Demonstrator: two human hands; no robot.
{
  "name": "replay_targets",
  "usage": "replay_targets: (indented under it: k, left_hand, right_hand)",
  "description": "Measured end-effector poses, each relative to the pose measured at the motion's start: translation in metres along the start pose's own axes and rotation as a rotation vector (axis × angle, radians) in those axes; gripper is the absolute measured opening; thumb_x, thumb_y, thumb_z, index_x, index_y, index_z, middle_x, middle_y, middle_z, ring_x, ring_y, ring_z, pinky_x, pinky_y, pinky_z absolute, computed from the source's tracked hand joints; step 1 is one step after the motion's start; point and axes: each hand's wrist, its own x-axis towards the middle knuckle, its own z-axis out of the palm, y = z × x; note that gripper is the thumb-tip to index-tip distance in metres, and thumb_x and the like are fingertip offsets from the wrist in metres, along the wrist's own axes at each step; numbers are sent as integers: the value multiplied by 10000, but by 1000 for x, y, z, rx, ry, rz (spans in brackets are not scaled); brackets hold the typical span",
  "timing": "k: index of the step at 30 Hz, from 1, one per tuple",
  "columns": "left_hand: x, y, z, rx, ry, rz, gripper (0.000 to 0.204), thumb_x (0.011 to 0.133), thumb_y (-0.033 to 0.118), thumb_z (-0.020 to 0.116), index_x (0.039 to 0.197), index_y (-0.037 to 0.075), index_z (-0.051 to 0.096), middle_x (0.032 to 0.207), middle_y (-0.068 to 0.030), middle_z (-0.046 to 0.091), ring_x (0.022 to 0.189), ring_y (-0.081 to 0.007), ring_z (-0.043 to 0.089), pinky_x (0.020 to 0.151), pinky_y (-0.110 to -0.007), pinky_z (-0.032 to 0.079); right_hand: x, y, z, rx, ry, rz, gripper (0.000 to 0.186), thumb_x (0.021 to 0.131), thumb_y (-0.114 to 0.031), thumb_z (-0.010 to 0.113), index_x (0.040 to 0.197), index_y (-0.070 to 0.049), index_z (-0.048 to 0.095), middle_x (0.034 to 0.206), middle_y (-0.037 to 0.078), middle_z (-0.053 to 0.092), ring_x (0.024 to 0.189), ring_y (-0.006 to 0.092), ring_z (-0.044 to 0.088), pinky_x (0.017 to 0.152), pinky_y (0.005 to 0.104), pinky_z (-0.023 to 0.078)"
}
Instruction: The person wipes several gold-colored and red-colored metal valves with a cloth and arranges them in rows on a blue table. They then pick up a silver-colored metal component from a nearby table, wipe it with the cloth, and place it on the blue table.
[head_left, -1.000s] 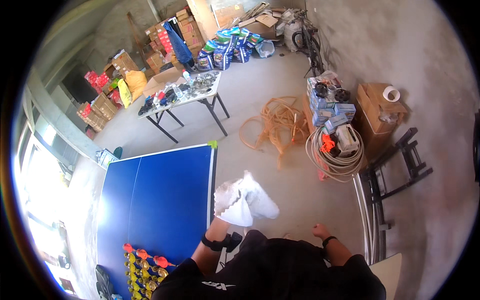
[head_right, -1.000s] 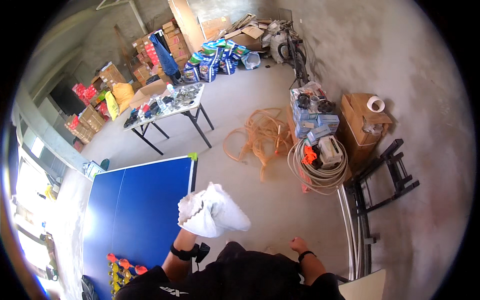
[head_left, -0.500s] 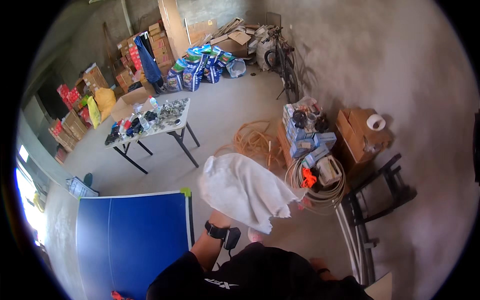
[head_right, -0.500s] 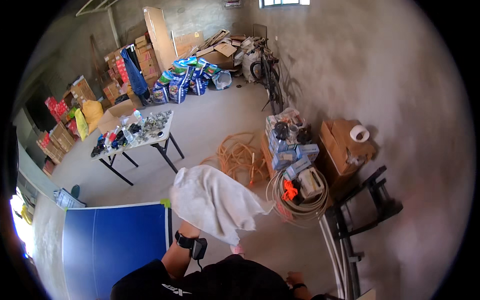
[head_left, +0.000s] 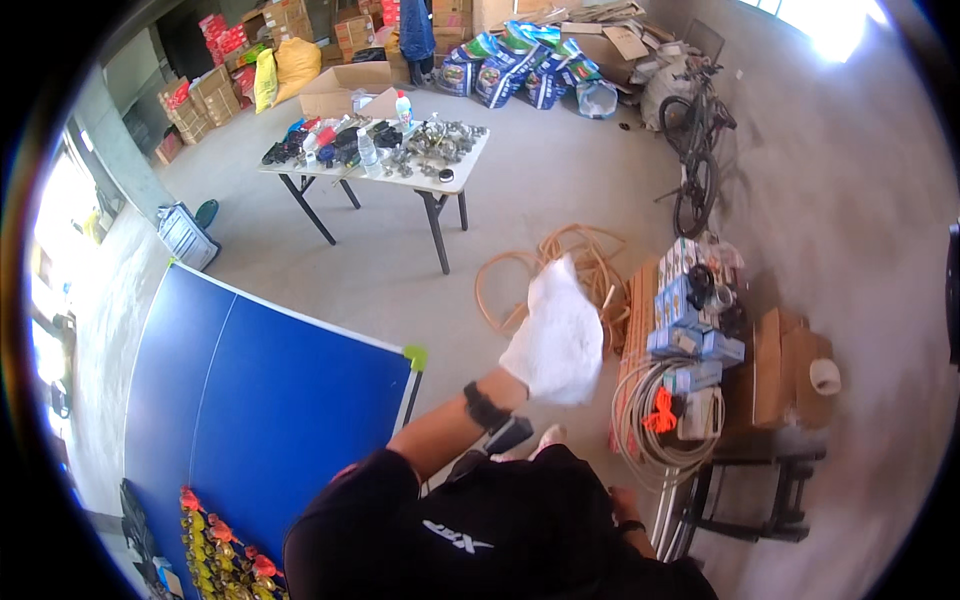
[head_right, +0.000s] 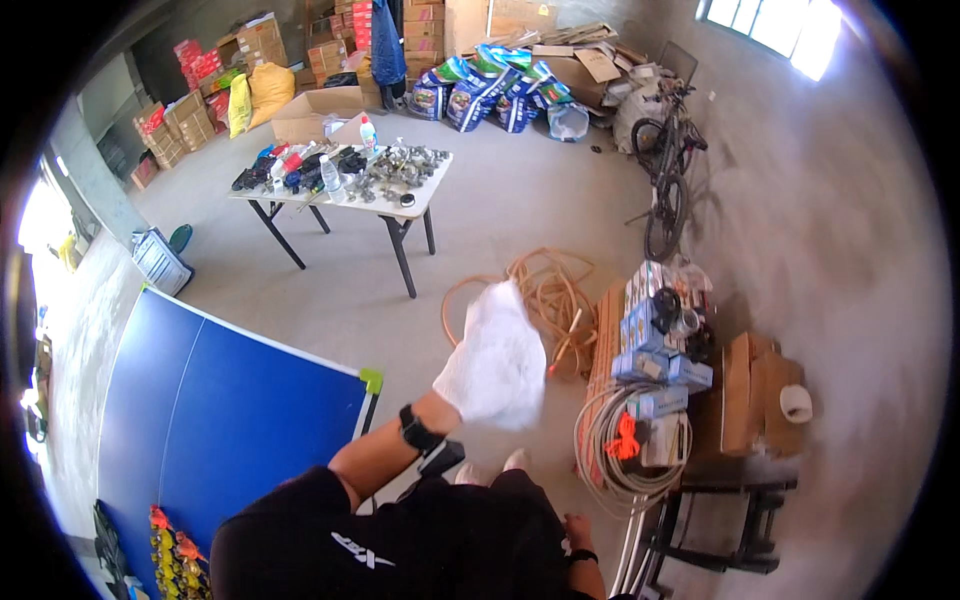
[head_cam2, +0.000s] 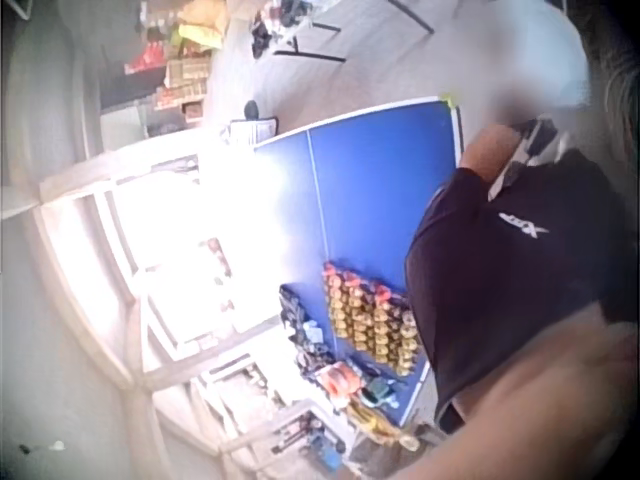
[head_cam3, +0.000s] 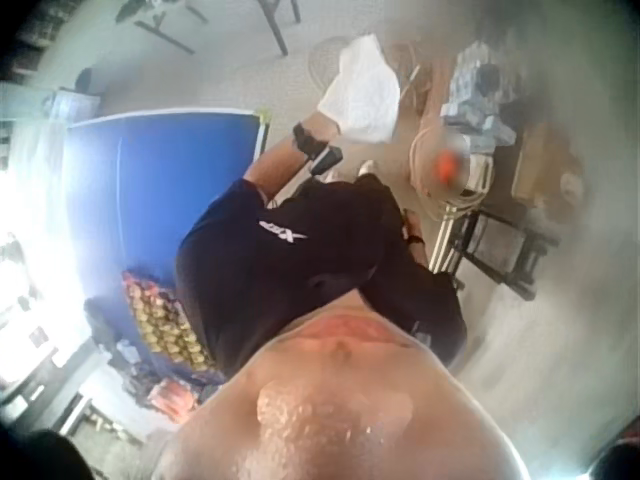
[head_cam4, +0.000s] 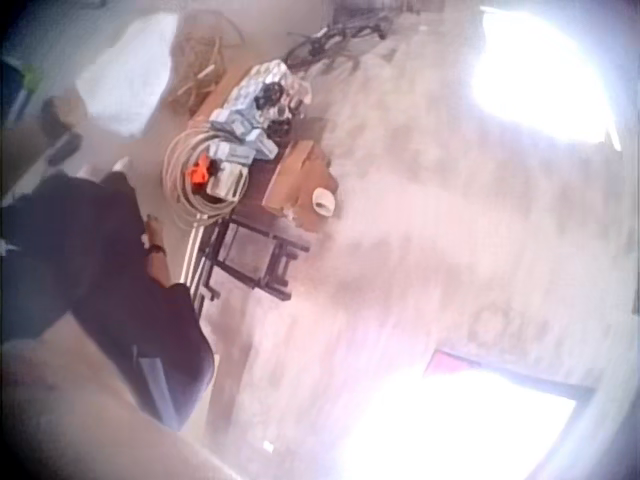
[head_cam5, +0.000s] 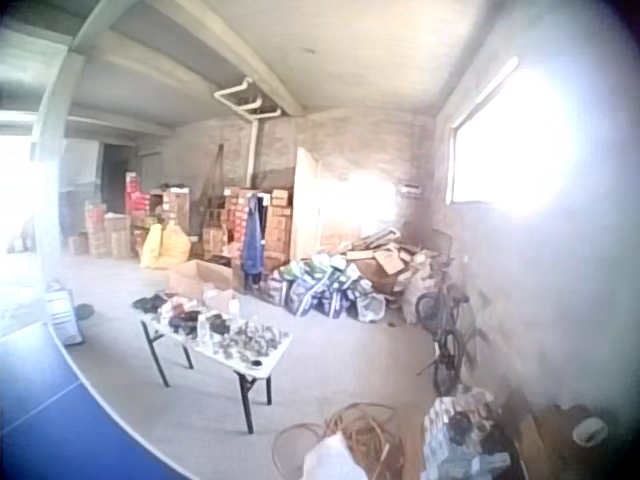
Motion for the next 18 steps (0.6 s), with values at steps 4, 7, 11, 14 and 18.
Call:
replay_targets:
  k: [4,7,11,14,18]
  left_hand:
    - [-5,-24,-35,-578,269,-171,388,823,242,729,1134,46,608,957,-153,693,835,-334,673,750,-410,534]
    - [-38,-78,0,-556,238,-302,493,810,248,762,1216,33,583,1073,-168,693,1010,-354,681,848,-400,538]
    - [-13,-131,9,-468,34,-489,548,825,226,739,1316,57,564,1245,-151,643,1138,-328,620,920,-375,508]
    - [37,-154,-20,-45,41,-320,481,795,254,716,1244,128,598,1122,-98,661,1033,-305,641,788,-391,527]
    - [104,-205,-54,-50,-33,-494,426,753,303,740,1109,108,612,1053,-117,665,975,-304,642,773,-400,508]
  right_hand:
    - [79,42,-24,-426,-10,-485,222,895,-206,608,973,-12,684,808,152,667,660,298,650,582,416,514]
    - [145,35,4,-39,-111,204,262,912,-269,595,886,-20,672,728,88,656,634,236,668,589,410,538]
    - [162,-98,10,-317,-304,71,289,919,-277,577,892,-2,663,729,94,658,616,228,649,575,413,526]
    - [214,-173,50,-314,-310,90,341,929,-313,577,929,17,664,719,104,660,630,268,661,561,402,515]
    - [333,-255,75,-139,-358,316,147,871,-183,614,754,-96,635,595,36,539,478,187,496,481,373,423]
